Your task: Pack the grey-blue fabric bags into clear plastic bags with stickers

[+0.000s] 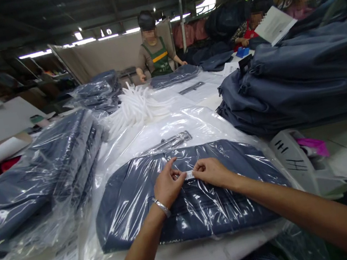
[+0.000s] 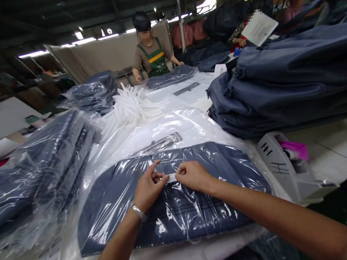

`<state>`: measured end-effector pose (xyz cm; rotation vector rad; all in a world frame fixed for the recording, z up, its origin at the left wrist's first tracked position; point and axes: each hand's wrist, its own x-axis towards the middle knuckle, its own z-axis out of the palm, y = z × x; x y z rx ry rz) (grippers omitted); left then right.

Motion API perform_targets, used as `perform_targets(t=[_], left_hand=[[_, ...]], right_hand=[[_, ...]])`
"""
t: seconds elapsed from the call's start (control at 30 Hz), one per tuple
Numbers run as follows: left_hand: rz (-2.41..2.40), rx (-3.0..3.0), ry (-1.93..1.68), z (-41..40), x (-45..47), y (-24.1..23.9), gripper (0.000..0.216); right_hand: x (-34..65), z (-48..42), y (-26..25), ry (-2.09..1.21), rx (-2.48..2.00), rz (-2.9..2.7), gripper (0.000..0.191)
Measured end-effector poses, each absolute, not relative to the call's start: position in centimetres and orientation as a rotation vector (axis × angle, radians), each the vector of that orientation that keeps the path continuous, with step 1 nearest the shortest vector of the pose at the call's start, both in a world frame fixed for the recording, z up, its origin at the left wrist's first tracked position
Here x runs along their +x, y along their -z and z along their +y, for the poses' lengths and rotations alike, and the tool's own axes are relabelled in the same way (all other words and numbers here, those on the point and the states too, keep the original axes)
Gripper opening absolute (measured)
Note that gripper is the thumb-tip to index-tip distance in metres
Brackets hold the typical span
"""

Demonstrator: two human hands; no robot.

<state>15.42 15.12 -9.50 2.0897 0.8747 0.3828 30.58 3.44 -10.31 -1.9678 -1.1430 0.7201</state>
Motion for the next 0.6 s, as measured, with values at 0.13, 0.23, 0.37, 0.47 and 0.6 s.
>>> perform_targets(t=[0.13, 0.23, 0.37, 0.47, 0.6], left_hand=[[0.972, 2.238, -0.319, 14.8, 15.6, 9.1, 0.061], [0.995, 2.287, -0.297, 14.6, 15.8, 9.1, 0.06], [1.004, 2.32, -0.277, 14.7, 15.9, 9.4, 0.06], [1.003, 2.341, -0.268, 14.8, 15.8, 9.7, 0.06], [1.014, 2.366, -0.254, 14.8, 15.9, 10.1, 0.061]], right_hand=[[30.4, 3.5, 10.0, -0.547, -2.119, -1.259, 0.017], [30.2, 3.7, 10.0, -0.516, -2.175, -1.286, 0.018], [30.1, 3.8, 10.1, -0.497, -2.21, -1.307, 0.016], [30.0, 3.8, 10.2, -0.498, -2.236, -1.307, 0.015], [29.9, 3.9, 10.4, -0.479, -2.256, -1.324, 0.016]])
